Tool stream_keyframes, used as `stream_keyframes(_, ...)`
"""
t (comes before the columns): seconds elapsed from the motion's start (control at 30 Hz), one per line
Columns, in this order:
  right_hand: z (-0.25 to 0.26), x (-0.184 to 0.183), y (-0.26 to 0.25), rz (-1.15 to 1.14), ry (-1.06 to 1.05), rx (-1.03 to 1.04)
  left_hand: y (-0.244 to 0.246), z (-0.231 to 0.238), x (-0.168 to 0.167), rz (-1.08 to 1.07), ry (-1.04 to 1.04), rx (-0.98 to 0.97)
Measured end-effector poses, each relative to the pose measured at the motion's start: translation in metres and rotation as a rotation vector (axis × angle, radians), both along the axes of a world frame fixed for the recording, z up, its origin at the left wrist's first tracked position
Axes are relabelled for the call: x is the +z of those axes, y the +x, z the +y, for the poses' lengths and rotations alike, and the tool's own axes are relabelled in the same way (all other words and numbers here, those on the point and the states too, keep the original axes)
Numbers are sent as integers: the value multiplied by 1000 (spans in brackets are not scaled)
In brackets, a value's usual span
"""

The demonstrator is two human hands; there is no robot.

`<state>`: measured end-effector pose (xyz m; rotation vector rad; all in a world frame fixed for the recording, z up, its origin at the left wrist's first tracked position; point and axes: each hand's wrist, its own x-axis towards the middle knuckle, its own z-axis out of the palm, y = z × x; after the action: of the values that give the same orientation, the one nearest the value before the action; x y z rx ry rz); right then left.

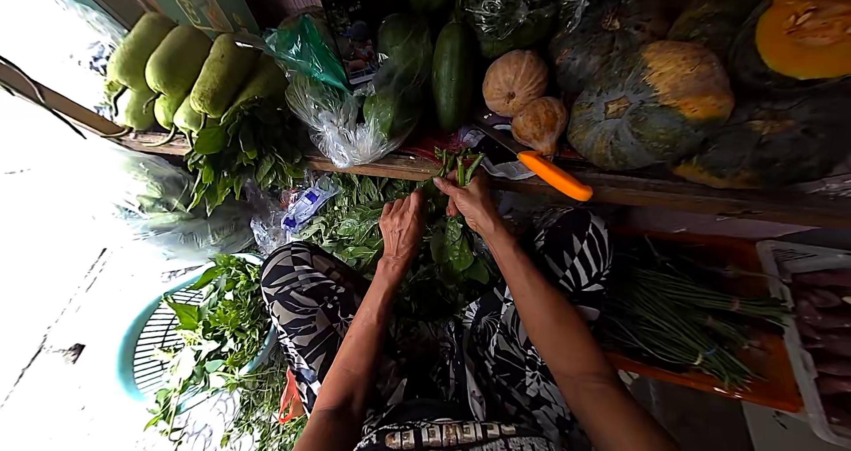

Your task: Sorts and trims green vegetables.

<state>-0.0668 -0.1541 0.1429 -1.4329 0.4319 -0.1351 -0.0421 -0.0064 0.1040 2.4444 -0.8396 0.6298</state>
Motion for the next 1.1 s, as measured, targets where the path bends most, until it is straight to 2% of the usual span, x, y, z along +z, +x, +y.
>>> stream_keyframes(0.07,-5,0,0,-23,-19,-4,-1,1,6,221,-45,-3)
stream_keyframes(0.13,-13,1,0,-14,-129,34,3,5,10,469,-119,-12)
stream_keyframes(0.2,-21,2,-1,30,-322,45,7,11,9,562,-157,-19)
stream_keyframes(0.27,-30,4,1,82,-407,-66,8,18,10,622,-173,-5)
stream_keyframes(0.33,-40,-1,4,83,-389,-133,7,26,10,697,-268,-24)
stream_keyframes(0.47,-26,-1,2,-18,-90,203,9,24,14,996,-613,-265)
stream_keyframes(0.57,-24,5,0,-144,97,301,15,21,8,1249,-779,-456)
stream_keyframes(0.73,-29,8,-5,-188,88,358,12,13,13,1535,-952,-347)
stream_keyframes(0.83,-25,7,-5,-138,50,429,13,9,19,1627,-954,-314)
stream_keyframes(1.0,-20,5,-1,-96,5,242,12,2,23,1652,-900,-283)
stream_keyframes(1.1,-23,-3,6,-135,-72,60,17,11,11,1527,-843,-532)
